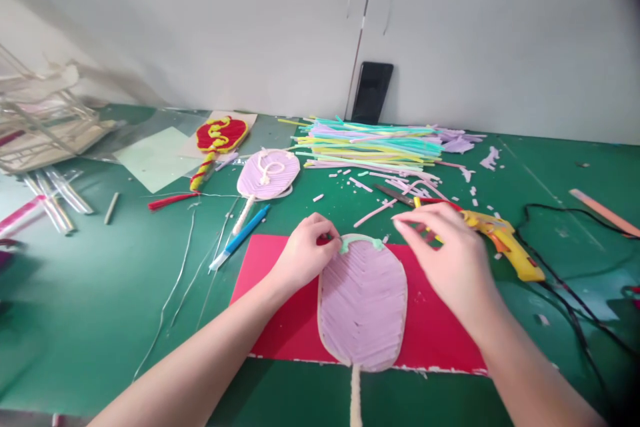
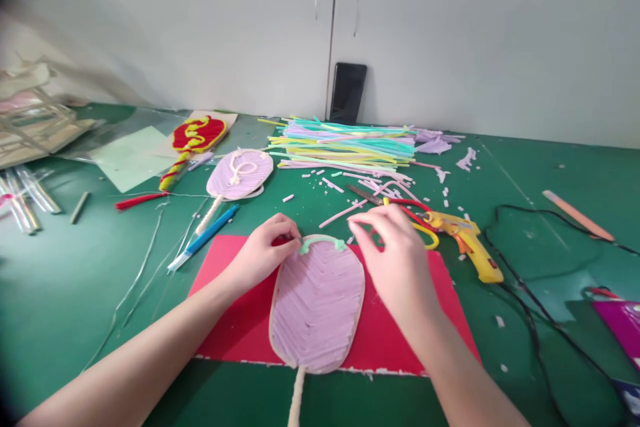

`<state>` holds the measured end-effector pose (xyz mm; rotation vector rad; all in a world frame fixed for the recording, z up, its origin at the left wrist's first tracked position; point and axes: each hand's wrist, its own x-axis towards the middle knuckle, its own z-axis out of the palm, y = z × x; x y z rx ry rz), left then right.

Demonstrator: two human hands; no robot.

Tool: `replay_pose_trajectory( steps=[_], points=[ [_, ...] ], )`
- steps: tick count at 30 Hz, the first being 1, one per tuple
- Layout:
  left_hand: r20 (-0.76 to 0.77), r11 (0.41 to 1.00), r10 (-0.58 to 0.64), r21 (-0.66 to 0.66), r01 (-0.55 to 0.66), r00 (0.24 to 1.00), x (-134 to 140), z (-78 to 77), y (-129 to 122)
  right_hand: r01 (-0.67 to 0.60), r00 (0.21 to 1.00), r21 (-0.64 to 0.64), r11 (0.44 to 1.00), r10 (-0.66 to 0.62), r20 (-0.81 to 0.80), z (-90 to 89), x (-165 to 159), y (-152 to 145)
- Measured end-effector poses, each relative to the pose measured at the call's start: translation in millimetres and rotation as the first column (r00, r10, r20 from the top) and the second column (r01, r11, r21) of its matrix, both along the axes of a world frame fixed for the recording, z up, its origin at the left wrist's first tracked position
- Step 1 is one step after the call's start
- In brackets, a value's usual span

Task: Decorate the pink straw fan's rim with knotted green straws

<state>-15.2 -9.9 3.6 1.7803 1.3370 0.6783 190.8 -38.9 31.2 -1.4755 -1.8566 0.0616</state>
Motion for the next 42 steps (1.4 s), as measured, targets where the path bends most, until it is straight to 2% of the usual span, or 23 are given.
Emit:
replay_pose_trajectory(
  steps=[2,6,13,21,30,36,42],
  points=[
    [-0.001,1.000,-0.027,-0.016,0.027,1.000,-0.8,2.0,0.2,-0.080,0.995,-0.011,0.997,0.080,-0.052,-11.9,-13.7,4.5],
    [-0.003,0.999,-0.049,0.001,0.049,0.999,-1.3,4.0,0.3,-0.138,0.984,-0.098,0.986,0.125,-0.129,-35.1,-15.9,7.0],
    [-0.014,0.999,-0.037,-0.016,0.037,0.999,0.9,5.7,-1.0,-0.175,0.975,-0.175,0.969,0.146,-0.167,-48.6,-14.5,8.2],
    [-0.051,0.997,-0.031,0.063,0.035,0.998,2.2,4.0,-2.6,-0.150,0.973,-0.178,0.972,0.114,-0.199,-44.1,-15.7,5.9],
    [-0.054,0.997,-0.046,0.056,0.049,0.997,2.9,6.3,-4.3,-0.144,0.973,-0.159,0.977,0.111,-0.203,-40.4,-14.3,5.6],
    [-0.058,0.995,-0.055,0.080,0.059,0.997,2.7,2.8,-3.4,-0.088,0.981,-0.126,0.988,0.063,-0.184,-36.2,-7.9,7.4],
    [-0.086,0.994,-0.056,0.091,0.064,0.995,3.8,1.2,-3.8,-0.100,0.979,-0.129,0.987,0.074,-0.192,-36.2,-7.4,7.2]
  ],
)
